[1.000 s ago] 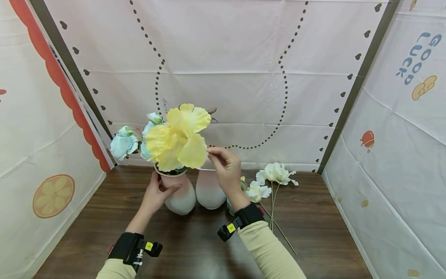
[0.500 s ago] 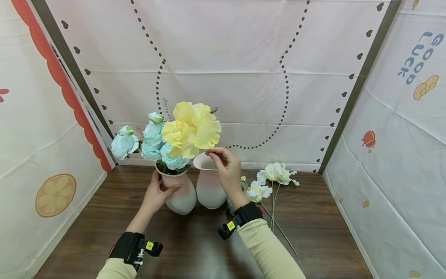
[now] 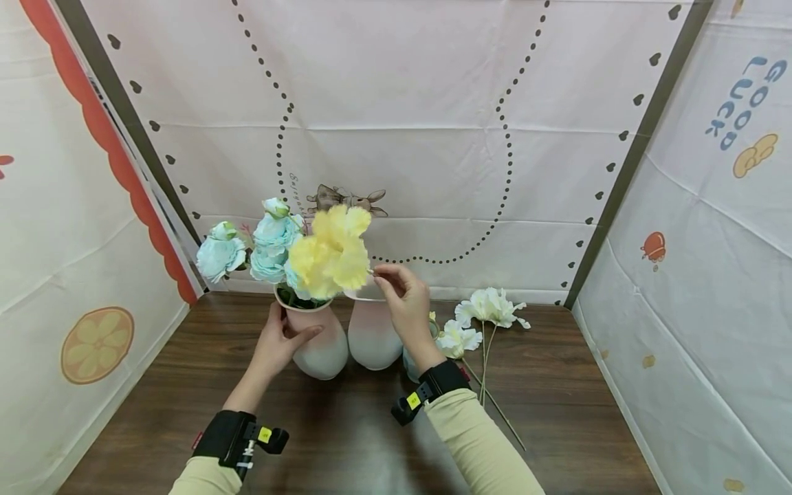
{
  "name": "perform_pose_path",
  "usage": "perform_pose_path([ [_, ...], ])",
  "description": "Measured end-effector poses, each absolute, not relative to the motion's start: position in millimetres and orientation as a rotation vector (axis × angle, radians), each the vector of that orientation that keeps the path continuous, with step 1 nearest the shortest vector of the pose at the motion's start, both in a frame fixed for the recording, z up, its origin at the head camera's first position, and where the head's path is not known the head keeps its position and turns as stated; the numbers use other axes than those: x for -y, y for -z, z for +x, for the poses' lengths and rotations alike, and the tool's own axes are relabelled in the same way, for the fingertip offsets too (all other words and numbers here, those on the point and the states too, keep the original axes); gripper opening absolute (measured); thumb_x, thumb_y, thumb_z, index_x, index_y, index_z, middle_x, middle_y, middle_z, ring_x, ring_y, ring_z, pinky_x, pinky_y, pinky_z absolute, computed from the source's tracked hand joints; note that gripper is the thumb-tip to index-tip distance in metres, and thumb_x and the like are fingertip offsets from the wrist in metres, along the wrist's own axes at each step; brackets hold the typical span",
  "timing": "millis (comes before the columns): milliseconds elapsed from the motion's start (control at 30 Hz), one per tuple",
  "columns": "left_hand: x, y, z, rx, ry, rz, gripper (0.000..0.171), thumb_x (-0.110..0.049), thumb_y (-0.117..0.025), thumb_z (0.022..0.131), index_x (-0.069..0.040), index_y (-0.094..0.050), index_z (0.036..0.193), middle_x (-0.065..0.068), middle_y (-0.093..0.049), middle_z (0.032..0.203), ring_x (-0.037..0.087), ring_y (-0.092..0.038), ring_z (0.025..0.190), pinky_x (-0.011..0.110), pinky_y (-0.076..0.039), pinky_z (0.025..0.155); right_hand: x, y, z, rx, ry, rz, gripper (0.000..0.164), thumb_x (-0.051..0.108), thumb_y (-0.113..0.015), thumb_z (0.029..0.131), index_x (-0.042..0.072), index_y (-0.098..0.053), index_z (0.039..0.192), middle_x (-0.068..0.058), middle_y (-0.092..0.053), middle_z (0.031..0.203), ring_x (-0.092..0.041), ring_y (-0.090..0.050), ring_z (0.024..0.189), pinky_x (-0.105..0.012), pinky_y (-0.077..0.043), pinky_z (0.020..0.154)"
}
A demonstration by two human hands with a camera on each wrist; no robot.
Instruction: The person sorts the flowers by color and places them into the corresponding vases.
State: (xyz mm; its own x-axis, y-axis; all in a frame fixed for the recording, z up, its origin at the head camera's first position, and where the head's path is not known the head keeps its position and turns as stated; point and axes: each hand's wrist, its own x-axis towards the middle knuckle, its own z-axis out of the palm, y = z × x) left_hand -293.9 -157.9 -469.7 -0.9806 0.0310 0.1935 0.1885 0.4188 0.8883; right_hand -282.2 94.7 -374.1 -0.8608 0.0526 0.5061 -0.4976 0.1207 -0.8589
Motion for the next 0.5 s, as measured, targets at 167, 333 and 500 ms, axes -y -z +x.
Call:
perform_pose_path([
  [167, 158, 469, -293, 2.518, 1.604, -0.192, 0.095, -0.033, -0.075, 0.089, -0.008, -0.013, 0.157, 0.020, -0.025, 0.161, 0.039, -0.033, 0.146, 0.059, -0.036, 0.116, -99, 378, -286, 2.034, -1.761, 0.413, 0.024, -0.002, -0.062, 0.095, -0.010, -0.064, 0.117, -0.027, -0.068, 0.116, -0.037, -0.066, 0.113, -0.030, -0.056, 0.099],
  [333, 157, 470, -295, 2.521, 1.602, -0.189, 0.095, -0.034, -0.076, 0.088, -0.008, -0.014, 0.156, 0.020, -0.025, 0.161, 0.039, -0.033, 0.147, 0.059, -0.036, 0.117, -108, 396, -298, 2.037, -1.771, 0.337, 0.024, 0.001, -0.061, 0.096, -0.002, -0.066, 0.119, -0.021, -0.069, 0.120, -0.032, -0.066, 0.115, -0.037, -0.055, 0.101],
  [500, 158, 471, -296, 2.527, 1.604, -0.186, 0.096, -0.036, -0.076, 0.088, -0.009, -0.014, 0.157, 0.019, -0.025, 0.162, 0.038, -0.032, 0.148, 0.059, -0.035, 0.117, -116, 401, -298, 2.042, -1.730, 0.314, 0.024, 0.000, -0.060, 0.096, 0.000, -0.066, 0.119, -0.019, -0.070, 0.117, -0.031, -0.067, 0.112, -0.040, -0.056, 0.099],
])
